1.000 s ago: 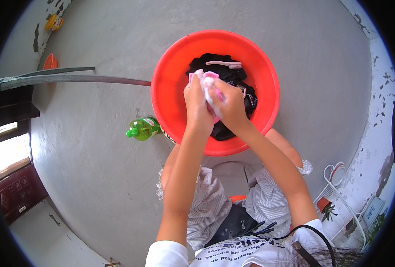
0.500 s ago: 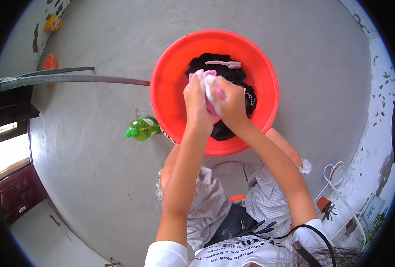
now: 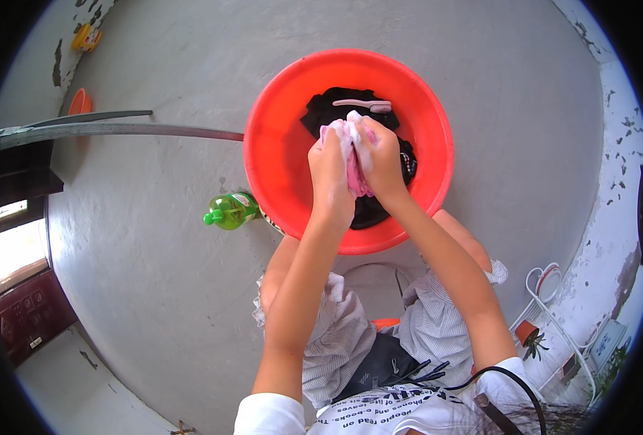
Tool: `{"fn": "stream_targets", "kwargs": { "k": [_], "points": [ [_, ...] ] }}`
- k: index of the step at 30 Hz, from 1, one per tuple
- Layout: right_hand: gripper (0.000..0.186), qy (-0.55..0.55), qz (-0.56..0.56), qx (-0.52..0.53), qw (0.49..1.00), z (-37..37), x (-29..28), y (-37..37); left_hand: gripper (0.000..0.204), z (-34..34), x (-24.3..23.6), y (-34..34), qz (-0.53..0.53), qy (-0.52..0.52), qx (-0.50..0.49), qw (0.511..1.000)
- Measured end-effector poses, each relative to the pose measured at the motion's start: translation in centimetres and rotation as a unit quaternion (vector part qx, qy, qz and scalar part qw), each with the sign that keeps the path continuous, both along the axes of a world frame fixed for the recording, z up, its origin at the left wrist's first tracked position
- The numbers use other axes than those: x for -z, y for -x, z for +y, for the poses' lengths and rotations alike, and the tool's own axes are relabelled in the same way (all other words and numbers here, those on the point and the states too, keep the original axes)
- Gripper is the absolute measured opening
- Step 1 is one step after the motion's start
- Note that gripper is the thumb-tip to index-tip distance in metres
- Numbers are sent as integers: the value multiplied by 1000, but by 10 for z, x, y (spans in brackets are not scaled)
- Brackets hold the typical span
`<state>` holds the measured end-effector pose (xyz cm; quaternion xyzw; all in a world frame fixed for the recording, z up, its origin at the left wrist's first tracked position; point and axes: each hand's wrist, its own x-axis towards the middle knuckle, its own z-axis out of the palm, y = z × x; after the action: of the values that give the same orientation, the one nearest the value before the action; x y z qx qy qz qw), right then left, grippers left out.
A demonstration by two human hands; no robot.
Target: Manually scrub a pink garment in a bucket of soapy water.
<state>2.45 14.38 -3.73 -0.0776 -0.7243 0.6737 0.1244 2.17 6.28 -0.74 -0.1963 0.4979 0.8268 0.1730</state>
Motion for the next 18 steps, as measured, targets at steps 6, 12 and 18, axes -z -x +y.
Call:
{"fn": "stream_targets", "kwargs": {
  "k": [6,12,18],
  "points": [
    [20,-74,0,19,997,-6,-12,-7,27,-2,-9,7,-26,3,-24,999],
    [16,-202,162,-54,964,-15,-6,-15,23,-14,-3,16,-27,-70,-116,990],
    [21,-89,23,5,996,-3,-9,-2,32,0,5,6,3,-34,-31,999]
  ]
}}
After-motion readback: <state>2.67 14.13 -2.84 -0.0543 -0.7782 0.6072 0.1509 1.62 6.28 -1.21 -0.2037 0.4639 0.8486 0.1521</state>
